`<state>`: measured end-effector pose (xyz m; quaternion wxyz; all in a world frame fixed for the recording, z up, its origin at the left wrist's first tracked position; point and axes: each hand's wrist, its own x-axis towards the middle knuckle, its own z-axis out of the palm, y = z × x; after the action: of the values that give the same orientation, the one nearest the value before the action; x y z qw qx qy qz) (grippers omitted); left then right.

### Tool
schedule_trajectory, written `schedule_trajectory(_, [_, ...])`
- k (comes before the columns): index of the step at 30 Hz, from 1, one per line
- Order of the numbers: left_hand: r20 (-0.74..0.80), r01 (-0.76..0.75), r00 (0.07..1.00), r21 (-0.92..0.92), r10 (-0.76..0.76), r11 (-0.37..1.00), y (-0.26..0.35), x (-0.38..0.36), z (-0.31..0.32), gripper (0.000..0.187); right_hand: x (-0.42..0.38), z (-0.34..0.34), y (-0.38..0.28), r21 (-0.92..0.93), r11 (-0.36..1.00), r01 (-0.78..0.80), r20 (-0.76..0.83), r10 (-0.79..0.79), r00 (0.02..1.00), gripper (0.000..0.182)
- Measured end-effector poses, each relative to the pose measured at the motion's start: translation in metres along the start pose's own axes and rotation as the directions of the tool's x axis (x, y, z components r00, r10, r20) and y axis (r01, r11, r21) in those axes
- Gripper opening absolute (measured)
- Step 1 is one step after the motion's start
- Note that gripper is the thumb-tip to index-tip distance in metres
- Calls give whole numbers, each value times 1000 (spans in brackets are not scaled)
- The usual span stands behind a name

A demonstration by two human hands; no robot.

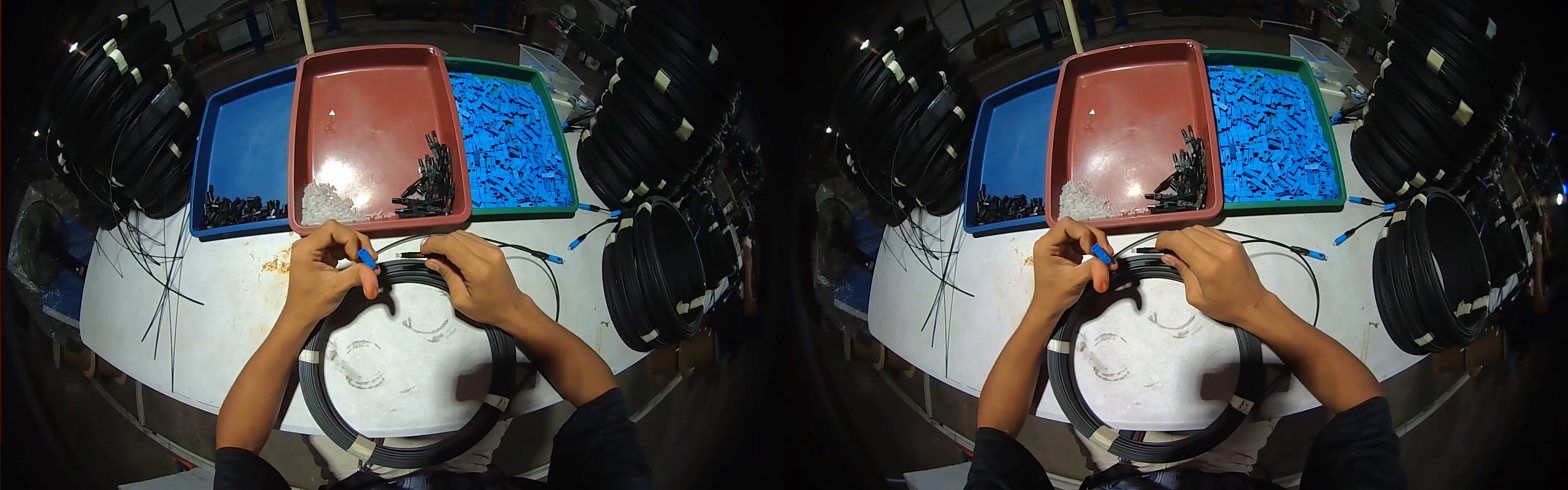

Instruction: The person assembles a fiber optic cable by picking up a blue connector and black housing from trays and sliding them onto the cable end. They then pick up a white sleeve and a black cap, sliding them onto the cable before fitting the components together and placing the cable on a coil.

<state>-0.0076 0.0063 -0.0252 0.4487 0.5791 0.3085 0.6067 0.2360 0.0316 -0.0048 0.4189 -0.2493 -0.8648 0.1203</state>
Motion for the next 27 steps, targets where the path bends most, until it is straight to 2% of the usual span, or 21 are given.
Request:
schedule_trajectory(2, [16, -1, 1000, 36, 1, 999, 0, 0, -3, 34, 0, -1, 0, 0, 1000, -2, 5, 2, 1000, 20])
schedule_trajectory(4, [70, -68, 996, 237, 53, 969, 3, 0, -4, 34, 0, -1, -1, 1, 1000, -4, 10, 4, 1000, 20])
schedule_trajectory(8, [64, -34, 998, 266, 18, 963, 10, 1, 1, 29, 0, 0, 0, -1, 1000, -1, 7, 1, 1000, 19])
schedule_trajectory(10, [86, -143, 989, 318, 121, 937, 8, 3, 1, 26, 0, 0, 0, 2, 1000, -1, 4, 1, 1000, 19])
schedule_trajectory(13, [85, -190, 982, 354, 171, 916, 6, 4, 0, 24, 0, -1, -1, -8, 1000, -6, 13, 6, 1000, 19])
schedule_trajectory(19, [65, -155, 988, 333, 141, 930, 13, 3, 5, 21, 1, 0, 0, -11, 1000, 2, -6, -2, 1000, 20])
schedule_trajectory(22, [58, -201, 979, 334, 193, 921, 9, 4, 4, 23, 0, 1, 0, -8, 1000, 7, -22, -7, 1000, 22])
schedule_trajectory(26, [93, -206, 978, 392, 185, 896, 11, 3, 2, 21, 1, 1, -1, -7, 1000, 27, -59, -28, 998, 22])
schedule_trajectory(27, [96, -224, 975, 409, 203, 885, 10, 3, 1, 30, 1, 1, -1, -14, 999, 32, -66, -33, 997, 22])
